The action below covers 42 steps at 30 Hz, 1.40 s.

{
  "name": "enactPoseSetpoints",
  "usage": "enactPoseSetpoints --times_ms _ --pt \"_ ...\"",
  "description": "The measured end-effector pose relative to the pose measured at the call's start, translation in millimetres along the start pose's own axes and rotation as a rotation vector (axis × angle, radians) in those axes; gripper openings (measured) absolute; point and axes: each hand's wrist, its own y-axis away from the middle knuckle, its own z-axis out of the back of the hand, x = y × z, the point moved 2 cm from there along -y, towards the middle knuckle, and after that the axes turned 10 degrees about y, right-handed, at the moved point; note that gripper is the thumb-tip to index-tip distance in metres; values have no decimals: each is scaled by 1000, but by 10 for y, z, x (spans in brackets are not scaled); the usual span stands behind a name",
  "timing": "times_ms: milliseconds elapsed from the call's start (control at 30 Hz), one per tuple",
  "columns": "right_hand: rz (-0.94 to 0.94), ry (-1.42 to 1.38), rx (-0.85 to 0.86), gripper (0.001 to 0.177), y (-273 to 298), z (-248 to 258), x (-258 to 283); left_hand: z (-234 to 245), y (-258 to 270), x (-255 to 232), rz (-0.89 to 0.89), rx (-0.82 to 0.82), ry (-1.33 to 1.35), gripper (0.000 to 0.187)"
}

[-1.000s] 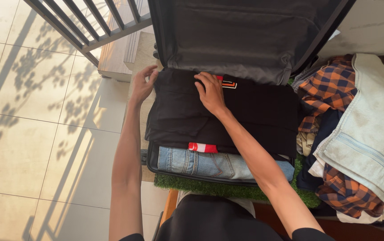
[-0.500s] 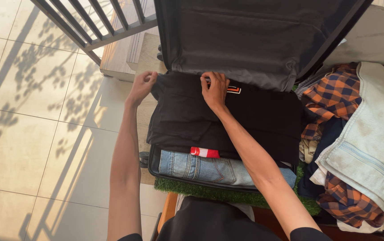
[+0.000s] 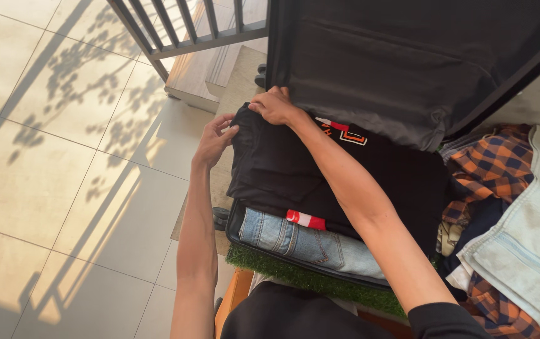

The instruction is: The person packs a suitcase by folding a black shirt, placing it over other clothes, smoothing it, and then folding a light-colored towel and a white shirt on top of the packed items.

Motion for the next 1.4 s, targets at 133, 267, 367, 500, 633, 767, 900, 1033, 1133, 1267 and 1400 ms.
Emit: enactPoseSetpoints --times_ms 133,267,367,500,633,767,900,1033,1133,1267,1400 --pt "-41 -92 151 35 -86 -77 -56 -64 15 -97 -11 57 53 47" --pt "-15 -667 75 32 -109 -141 -157 15 130 32 -5 -3 -133 45" --pt "-19 -811 87 27 -87 -156 -230 102 332 271 94 13 -233 42" --pt "-16 -895 9 26 -39 -104 -258 214 746 339 199 -32 -307 44" --pt "-70 -858 -44 29 13 -31 -186 208 1063 101 215 -60 -176 45" --pt "-70 -799 -128 27 97 40 -82 161 1209 -89 120 -104 -137 50" --pt "-56 -700 -241 37 258 116 25 101 1324 -40 60 -157 -122 50" --pt "-19 -484 -357 45 790 254 81 -19 1387 73 50 -286 -429 44" --pt "-21 -395 -431 43 1490 311 55 -329 1377 62 -263 -440 -713 32" --pt "-129 -99 -478 55 2287 191 99 -1190 1232 70 -617 -283 -1052 38" --pt "-162 262 -238 67 2768 -82 200 -1694 1213 187 -669 -39 -1337 57"
